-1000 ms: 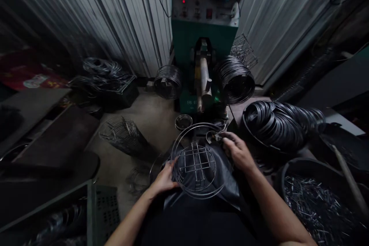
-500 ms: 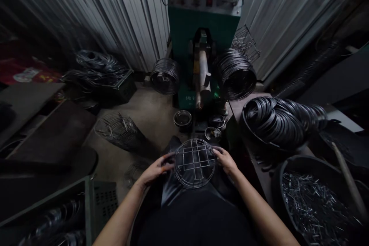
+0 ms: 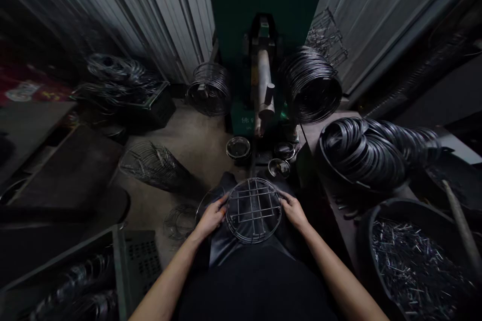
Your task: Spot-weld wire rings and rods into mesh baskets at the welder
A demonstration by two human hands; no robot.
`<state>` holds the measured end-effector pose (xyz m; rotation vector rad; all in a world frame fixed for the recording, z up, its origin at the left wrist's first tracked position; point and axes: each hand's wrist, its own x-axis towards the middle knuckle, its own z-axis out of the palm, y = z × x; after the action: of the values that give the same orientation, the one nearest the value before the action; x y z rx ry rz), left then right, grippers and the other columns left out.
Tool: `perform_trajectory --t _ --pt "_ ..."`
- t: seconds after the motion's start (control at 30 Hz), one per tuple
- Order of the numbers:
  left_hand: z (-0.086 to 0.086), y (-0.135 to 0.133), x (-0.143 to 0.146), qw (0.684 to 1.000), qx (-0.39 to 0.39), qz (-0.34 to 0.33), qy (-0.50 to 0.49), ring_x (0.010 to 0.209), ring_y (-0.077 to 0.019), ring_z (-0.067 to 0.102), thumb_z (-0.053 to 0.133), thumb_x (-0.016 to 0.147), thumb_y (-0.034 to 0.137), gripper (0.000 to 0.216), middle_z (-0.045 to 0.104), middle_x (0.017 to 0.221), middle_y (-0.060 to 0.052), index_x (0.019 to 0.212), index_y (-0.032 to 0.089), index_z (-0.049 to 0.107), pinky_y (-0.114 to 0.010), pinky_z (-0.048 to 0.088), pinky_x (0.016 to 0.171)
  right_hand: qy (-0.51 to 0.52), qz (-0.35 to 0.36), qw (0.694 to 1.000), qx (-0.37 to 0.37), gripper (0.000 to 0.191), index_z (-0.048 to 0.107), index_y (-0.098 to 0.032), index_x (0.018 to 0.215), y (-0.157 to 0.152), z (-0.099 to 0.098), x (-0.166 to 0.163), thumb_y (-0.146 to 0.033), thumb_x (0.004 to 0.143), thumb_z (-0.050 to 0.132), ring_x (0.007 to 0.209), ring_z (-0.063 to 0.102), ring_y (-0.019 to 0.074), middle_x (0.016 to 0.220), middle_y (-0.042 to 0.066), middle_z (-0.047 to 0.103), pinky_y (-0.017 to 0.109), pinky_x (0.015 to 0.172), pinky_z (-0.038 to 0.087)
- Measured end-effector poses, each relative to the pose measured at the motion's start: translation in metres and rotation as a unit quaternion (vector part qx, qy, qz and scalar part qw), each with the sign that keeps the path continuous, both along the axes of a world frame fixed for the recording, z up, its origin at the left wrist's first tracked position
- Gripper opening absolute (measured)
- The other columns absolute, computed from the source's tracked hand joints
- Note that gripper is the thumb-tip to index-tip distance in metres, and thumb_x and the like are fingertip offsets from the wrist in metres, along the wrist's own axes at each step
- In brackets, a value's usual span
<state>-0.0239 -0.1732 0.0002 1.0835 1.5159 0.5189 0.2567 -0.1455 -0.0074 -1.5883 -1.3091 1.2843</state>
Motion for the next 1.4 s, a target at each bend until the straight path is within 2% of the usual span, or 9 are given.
perform_trajectory --t 0.13,0.27,0.43,0.63,0.9,1.0,1.13,1.23,1.4 --pt "-0.004 0.002 -0.003 0.997 0.066 -0.022 0.021 0.072 -0.0206 0.063 0.048 0.078 0.049 0.064 0.067 0.074 -0.004 0.130 0.012 0.047 -0.032 0.051 0.068 -0.059 0.041 0.997 0.032 0.035 0.068 -0.020 0.107 0.002 -0.010 0.003 -0.026 0.076 0.052 0.107 0.060 0.0236 0.110 0.006 0.068 0.039 0.098 0.042" --pt "0.000 0.008 -0.023 0.991 0.076 -0.109 0.008 0.128 -0.0283 0.039 0.054 0.070 0.056 0.068 0.057 0.126 -0.009 0.125 0.015 0.052 -0.040 0.030 0.107 -0.085 0.103 0.991 0.022 0.038 0.065 -0.023 0.113 0.004 -0.007 0.012 -0.023 0.076 0.056 0.111 0.058 0.0236 0.114 0.004 0.066 0.040 0.101 0.039" --pt "0.010 0.006 -0.030 0.966 0.059 -0.248 0.037 0.130 -0.0325 0.035 0.078 0.043 0.051 0.114 0.038 0.142 -0.013 0.140 0.017 0.030 -0.040 0.029 0.107 -0.053 0.149 0.987 -0.031 0.055 0.057 -0.025 0.123 0.006 -0.002 0.021 -0.022 0.069 0.067 0.118 0.052 0.0233 0.123 0.001 0.061 0.040 0.105 0.033" --pt "0.020 -0.016 0.003 0.944 0.055 -0.220 0.241 0.122 -0.0376 0.043 0.073 0.049 0.061 0.125 0.040 0.132 -0.019 0.144 0.015 0.006 -0.042 0.040 0.095 -0.053 0.119 0.991 -0.018 0.050 0.057 -0.024 0.123 -0.007 -0.007 0.017 -0.023 0.074 0.064 0.123 0.048 0.0219 0.127 0.002 0.057 0.039 0.107 0.030" --pt "0.020 -0.025 0.022 0.923 0.069 -0.189 0.328 0.111 -0.0356 0.051 0.073 0.053 0.054 0.119 0.045 0.123 -0.017 0.144 0.017 0.005 -0.038 0.045 0.082 -0.091 0.080 0.993 0.010 0.047 0.059 -0.025 0.121 -0.010 -0.008 0.008 -0.020 0.074 0.061 0.120 0.051 0.0214 0.124 0.002 0.059 0.039 0.107 0.032" --pt "0.017 -0.024 0.012 0.937 0.079 -0.178 0.291 0.112 -0.0365 0.050 0.076 0.050 0.050 0.119 0.045 0.124 -0.017 0.144 0.019 0.011 -0.041 0.044 0.086 -0.107 0.055 0.992 0.028 0.044 0.062 -0.024 0.117 -0.020 -0.006 0.003 -0.019 0.074 0.059 0.118 0.053 0.0220 0.121 0.003 0.061 0.040 0.106 0.034" --pt "0.012 -0.021 -0.022 0.982 0.078 -0.165 0.045 0.112 -0.0296 0.050 0.082 0.042 0.042 0.116 0.050 0.123 -0.011 0.142 0.021 0.026 -0.037 0.042 0.093 -0.080 0.045 0.995 0.033 0.038 0.065 -0.022 0.113 -0.038 -0.001 0.004 -0.026 0.076 0.056 0.114 0.056 0.0232 0.118 0.004 0.063 0.040 0.102 0.039" --pt "0.014 -0.017 -0.036 0.993 0.020 -0.052 -0.108 0.097 -0.0209 0.058 0.072 0.059 0.050 0.093 0.059 0.110 -0.006 0.139 0.021 0.033 -0.033 0.046 0.085 -0.080 -0.008 0.996 0.036 0.038 0.067 -0.020 0.110 -0.041 0.003 0.006 -0.038 0.079 0.054 0.111 0.058 0.0251 0.113 0.007 0.066 0.042 0.100 0.041" --pt "0.018 -0.006 -0.016 0.989 0.039 0.024 -0.138 0.109 -0.0257 0.056 0.063 0.069 0.054 0.074 0.062 0.119 -0.008 0.131 0.017 0.047 -0.037 0.044 0.094 -0.049 -0.009 0.995 0.090 0.041 0.065 -0.020 0.112 -0.032 0.008 -0.005 -0.038 0.076 0.058 0.109 0.059 0.0254 0.113 0.007 0.066 0.041 0.098 0.044"
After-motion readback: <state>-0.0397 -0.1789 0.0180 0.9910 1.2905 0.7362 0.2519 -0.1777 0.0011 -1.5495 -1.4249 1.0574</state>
